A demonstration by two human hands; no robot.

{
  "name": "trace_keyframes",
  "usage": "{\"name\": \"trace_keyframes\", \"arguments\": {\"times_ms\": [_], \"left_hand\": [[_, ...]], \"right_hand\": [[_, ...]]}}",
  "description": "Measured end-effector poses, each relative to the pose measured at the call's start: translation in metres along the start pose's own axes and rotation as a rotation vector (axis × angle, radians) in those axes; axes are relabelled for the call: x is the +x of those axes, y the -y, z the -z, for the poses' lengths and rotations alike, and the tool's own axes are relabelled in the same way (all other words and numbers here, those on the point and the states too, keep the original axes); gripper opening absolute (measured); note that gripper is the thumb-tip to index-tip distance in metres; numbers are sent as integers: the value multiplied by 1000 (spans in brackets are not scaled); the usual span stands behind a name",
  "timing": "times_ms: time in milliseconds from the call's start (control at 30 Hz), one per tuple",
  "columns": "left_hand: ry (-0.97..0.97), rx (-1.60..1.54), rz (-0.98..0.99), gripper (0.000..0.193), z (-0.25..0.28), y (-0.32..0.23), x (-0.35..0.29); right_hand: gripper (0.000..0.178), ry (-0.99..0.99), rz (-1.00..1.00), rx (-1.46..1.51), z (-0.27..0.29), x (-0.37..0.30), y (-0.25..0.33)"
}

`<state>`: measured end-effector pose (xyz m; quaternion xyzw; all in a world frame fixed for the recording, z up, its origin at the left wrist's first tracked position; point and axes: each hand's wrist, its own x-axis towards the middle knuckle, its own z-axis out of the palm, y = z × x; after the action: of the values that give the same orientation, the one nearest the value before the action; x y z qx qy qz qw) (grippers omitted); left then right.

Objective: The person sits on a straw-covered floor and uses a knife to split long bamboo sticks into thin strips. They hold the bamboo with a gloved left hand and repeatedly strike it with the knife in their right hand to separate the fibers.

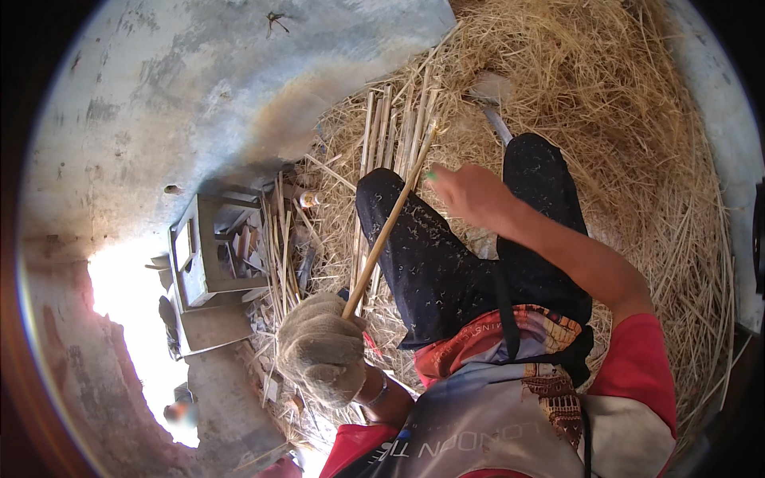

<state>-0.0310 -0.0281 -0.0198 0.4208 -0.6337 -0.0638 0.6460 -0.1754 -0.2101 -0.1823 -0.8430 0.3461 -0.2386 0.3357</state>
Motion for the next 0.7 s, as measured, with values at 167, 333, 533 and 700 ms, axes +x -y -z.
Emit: {"name": "trace_keyframes", "arguments": {"times_ms": [167, 333, 533, 700], "left_hand": [[-122, -68, 104, 42, 6, 6, -8], [-103, 61, 168, 62, 5, -3, -2], [-419, -111, 311, 59, 5, 1, -9], [-398, -175, 253, 55, 5, 4, -7]], "right_hand": [[31, 15, -127, -35, -12, 8, -41], [29, -209, 144, 56, -19, 2, -2], [29, -38, -20, 67, -21, 16, -4], [26, -120, 29, 122, -33, 19, -8]]}}
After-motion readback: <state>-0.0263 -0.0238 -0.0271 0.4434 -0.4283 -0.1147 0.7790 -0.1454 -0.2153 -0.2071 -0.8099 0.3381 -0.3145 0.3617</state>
